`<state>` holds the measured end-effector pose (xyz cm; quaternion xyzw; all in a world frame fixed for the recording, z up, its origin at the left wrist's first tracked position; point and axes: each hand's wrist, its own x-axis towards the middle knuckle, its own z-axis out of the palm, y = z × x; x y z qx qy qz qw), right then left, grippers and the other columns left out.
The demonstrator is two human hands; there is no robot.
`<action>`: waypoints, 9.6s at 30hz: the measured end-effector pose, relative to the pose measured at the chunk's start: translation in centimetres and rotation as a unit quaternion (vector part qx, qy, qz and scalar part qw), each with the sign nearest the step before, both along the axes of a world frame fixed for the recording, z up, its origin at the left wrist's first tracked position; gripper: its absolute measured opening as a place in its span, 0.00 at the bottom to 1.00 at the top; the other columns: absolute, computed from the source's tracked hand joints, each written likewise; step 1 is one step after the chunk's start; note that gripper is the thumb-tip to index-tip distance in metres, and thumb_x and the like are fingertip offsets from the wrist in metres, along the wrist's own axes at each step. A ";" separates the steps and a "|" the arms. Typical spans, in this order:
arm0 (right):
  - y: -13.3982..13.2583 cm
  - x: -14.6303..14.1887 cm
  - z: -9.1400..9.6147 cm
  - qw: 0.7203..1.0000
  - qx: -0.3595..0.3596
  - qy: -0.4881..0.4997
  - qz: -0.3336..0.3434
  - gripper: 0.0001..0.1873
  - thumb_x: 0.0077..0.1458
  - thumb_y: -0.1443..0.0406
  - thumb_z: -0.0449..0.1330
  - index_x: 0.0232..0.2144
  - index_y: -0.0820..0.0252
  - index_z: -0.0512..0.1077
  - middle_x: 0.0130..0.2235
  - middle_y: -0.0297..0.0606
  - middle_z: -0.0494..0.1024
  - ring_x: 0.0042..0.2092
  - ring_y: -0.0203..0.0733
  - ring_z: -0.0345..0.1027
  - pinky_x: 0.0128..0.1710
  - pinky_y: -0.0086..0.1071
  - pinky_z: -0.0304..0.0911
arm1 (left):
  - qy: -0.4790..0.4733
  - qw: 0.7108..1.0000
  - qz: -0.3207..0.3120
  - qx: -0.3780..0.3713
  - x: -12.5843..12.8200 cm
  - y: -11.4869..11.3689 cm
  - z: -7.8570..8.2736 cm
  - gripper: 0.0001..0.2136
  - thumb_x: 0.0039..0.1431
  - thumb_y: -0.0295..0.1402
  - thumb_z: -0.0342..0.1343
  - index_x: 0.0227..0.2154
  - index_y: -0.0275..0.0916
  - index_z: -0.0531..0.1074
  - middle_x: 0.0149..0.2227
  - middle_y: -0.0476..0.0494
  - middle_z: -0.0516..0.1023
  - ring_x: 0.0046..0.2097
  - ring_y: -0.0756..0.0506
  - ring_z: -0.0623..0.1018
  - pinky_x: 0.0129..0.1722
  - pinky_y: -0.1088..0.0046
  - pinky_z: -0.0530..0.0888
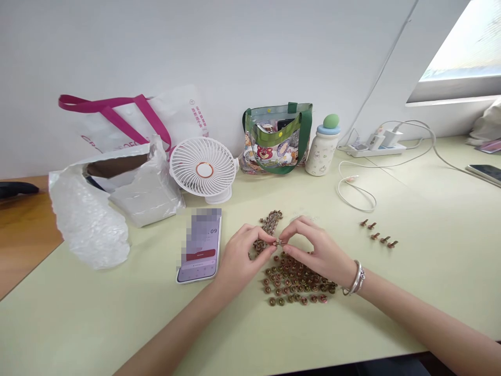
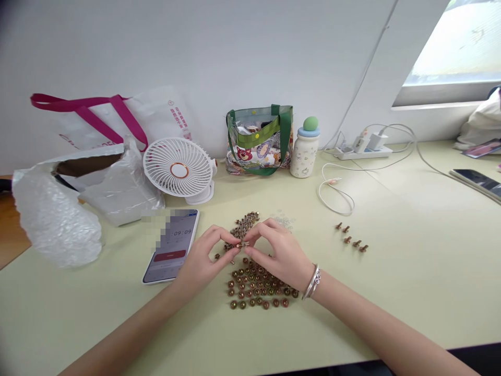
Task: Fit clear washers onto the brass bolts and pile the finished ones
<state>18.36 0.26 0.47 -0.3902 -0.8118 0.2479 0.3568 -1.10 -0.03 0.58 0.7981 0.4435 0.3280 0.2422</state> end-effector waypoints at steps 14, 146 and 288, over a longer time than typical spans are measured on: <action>0.0 0.1 -0.6 0.983 0.151 -0.101 -0.029 0.04 0.53 0.66 0.57 0.34 0.54 0.69 0.31 0.33 0.76 0.40 0.42 0.65 0.44 0.39 0.57 | 0.094 0.993 0.016 0.064 0.1 0.0 -0.1 0.06 0.59 0.37 0.50 0.31 0.42 0.68 0.32 0.53 0.73 0.38 0.48 0.70 0.39 0.69 0.66; 2.4 -1.9 1.7 0.960 0.110 -0.251 0.053 0.04 0.53 0.67 0.56 0.27 0.55 0.70 0.29 0.32 0.75 0.36 0.39 0.65 0.40 0.36 0.55 | 0.181 0.966 0.065 0.172 -1.0 0.9 0.2 0.09 0.59 0.31 0.46 0.25 0.41 0.69 0.30 0.52 0.76 0.40 0.46 0.69 0.39 0.68 0.62; 0.4 0.3 0.3 1.000 -0.017 0.008 0.013 0.04 0.52 0.68 0.57 0.32 0.56 0.69 0.33 0.35 0.74 0.38 0.39 0.65 0.39 0.34 0.63 | 0.090 0.980 0.026 0.176 0.0 0.3 -0.6 0.04 0.54 0.35 0.55 0.33 0.44 0.72 0.31 0.52 0.78 0.37 0.47 0.71 0.37 0.70 0.68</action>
